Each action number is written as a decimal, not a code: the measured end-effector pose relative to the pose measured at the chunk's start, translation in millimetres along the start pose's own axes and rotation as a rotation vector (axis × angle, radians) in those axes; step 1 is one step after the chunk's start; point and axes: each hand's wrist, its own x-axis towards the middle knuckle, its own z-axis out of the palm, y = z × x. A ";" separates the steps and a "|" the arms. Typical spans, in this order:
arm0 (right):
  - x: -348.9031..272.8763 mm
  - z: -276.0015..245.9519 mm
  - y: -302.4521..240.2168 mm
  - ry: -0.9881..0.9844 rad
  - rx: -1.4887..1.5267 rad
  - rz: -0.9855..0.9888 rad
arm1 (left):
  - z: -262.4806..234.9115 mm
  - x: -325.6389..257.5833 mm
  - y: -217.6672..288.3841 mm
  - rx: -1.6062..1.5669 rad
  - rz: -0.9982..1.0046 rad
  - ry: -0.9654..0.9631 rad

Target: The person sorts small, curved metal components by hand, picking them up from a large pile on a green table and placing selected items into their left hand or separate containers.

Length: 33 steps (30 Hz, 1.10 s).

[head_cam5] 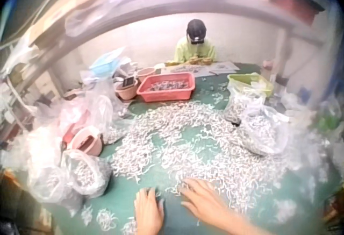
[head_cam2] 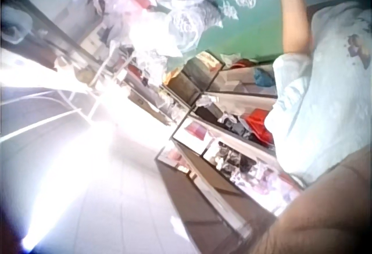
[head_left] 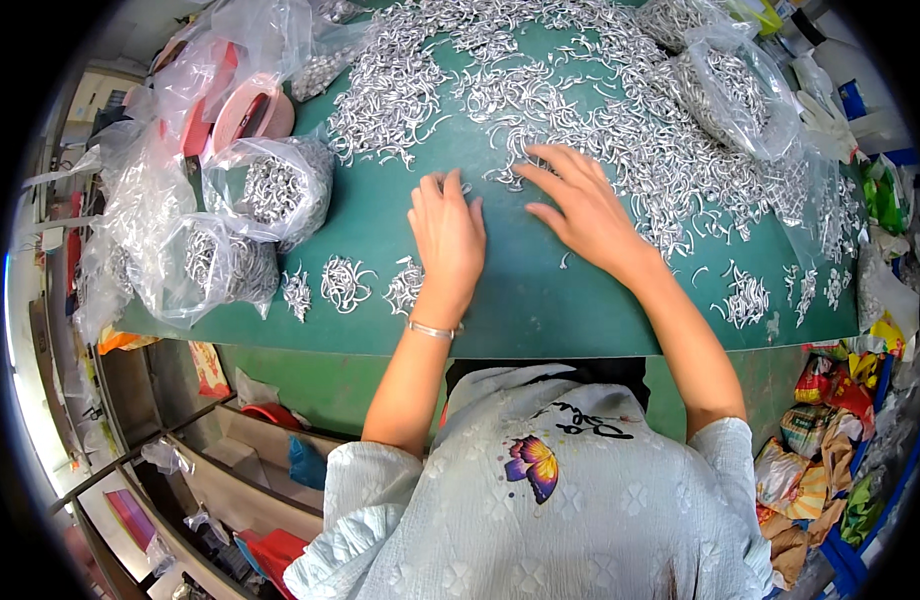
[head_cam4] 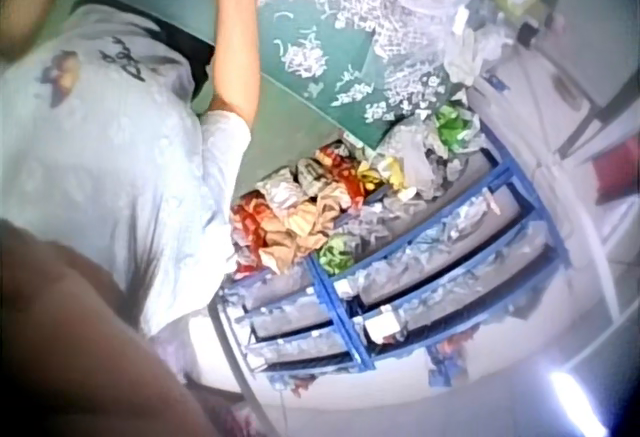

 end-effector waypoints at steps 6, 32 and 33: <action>-6.1 8.7 39.0 -0.047 -0.206 -0.056 | 19.8 4.3 -1.3 -0.177 0.014 -0.084; -74.8 -14.6 21.8 0.370 0.616 0.448 | 20.4 -19.3 61.7 -0.672 0.143 -0.202; -74.4 -19.1 31.3 0.413 0.818 0.551 | 15.3 -22.8 61.8 -0.559 0.219 -0.197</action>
